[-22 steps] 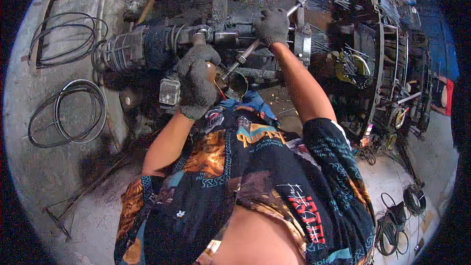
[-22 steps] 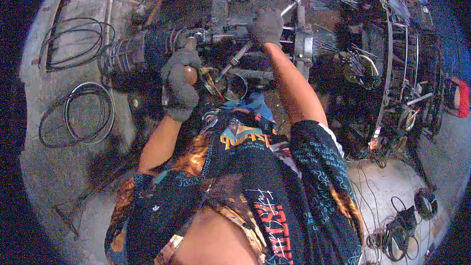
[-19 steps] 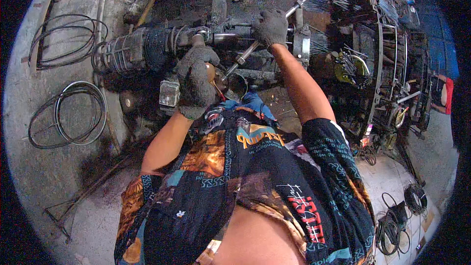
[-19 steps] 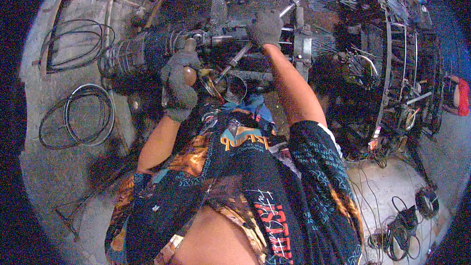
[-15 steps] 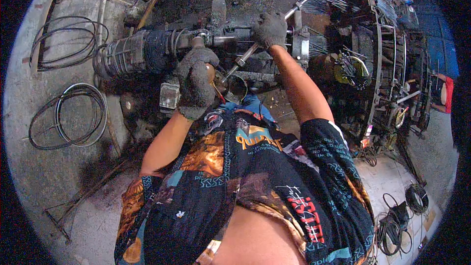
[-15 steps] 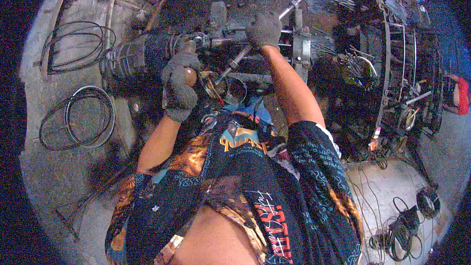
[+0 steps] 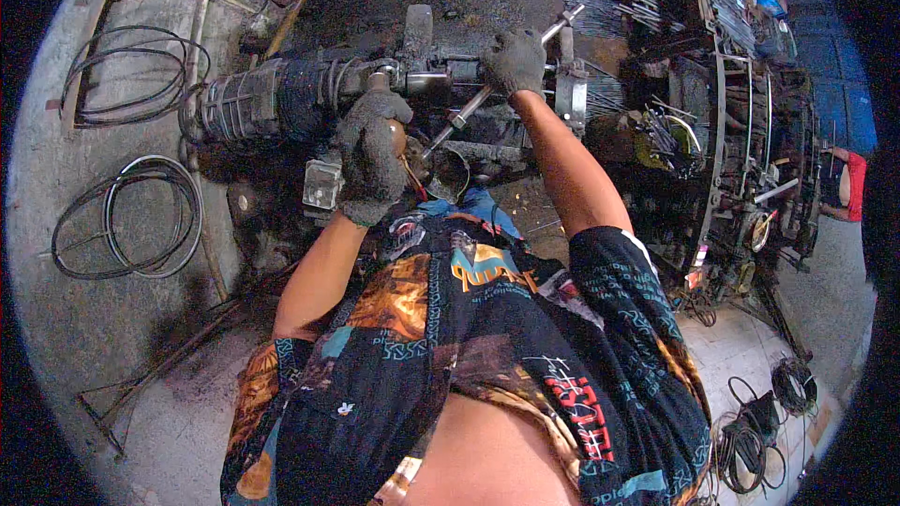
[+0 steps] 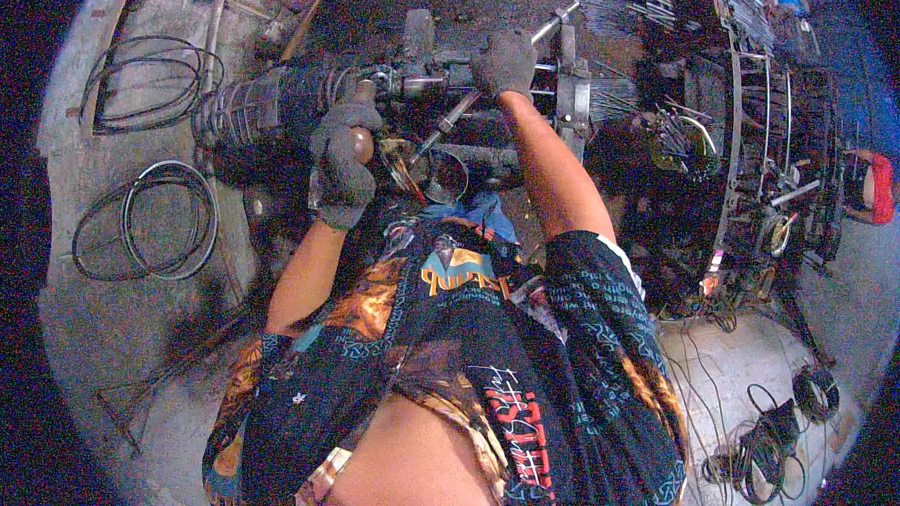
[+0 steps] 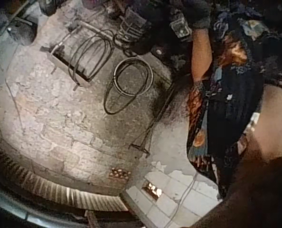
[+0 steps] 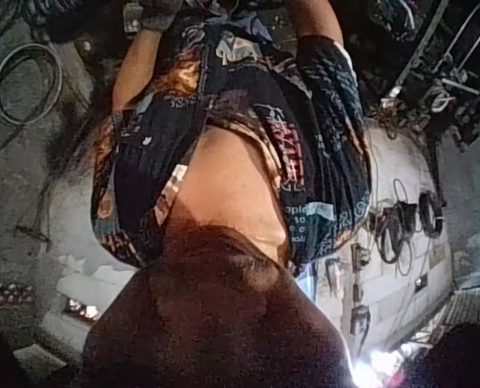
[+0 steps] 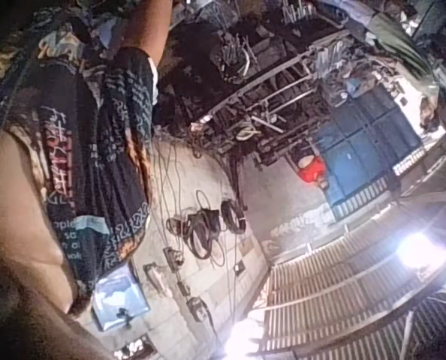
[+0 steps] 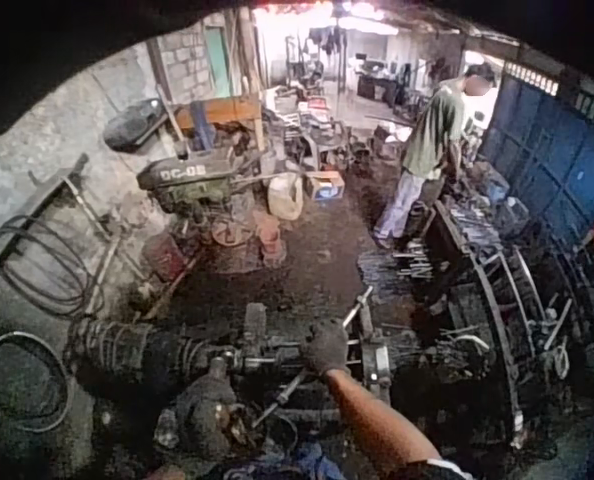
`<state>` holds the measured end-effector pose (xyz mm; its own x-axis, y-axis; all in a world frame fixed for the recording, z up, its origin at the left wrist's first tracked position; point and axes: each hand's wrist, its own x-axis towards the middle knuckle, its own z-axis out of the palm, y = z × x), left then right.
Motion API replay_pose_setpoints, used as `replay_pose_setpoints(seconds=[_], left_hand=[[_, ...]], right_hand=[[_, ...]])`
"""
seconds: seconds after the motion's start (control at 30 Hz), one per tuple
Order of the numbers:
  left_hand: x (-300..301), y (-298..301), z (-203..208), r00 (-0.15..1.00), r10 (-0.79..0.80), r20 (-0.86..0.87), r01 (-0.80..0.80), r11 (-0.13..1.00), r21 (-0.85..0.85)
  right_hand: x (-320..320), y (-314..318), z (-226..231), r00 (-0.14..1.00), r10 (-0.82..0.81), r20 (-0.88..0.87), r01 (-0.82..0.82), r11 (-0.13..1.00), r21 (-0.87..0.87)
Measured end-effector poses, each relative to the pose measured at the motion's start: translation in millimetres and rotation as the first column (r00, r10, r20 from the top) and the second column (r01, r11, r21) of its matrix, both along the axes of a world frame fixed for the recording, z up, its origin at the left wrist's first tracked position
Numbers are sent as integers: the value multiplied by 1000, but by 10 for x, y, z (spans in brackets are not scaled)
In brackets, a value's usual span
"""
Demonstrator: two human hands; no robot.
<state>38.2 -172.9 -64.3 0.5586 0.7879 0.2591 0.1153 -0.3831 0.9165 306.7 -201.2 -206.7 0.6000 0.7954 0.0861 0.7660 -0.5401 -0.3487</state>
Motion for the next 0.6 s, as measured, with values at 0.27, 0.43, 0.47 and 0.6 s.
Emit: replay_pose_setpoints(seconds=[0.27, 0.43, 0.47, 0.6], left_hand=[[-31, -2, -62, 999, 33, -2, -32, 993, 117], [-4, 7, 9, 999, 35, -16, -31, 983, 179], [-3, -5, 15, 999, 31, 10, -32, 992, 122], [54, -13, -12, 998, 67, 15, -68, 992, 102]], right_hand=[[-8, -5, 64, 1000, 11, -23, -10, 998, 68], [53, -13, -3, 999, 22, -23, -20, 998, 67], [62, -15, -12, 999, 25, -33, -23, 998, 67], [103, -4, -17, 998, -8, -60, 9, 1000, 13]])
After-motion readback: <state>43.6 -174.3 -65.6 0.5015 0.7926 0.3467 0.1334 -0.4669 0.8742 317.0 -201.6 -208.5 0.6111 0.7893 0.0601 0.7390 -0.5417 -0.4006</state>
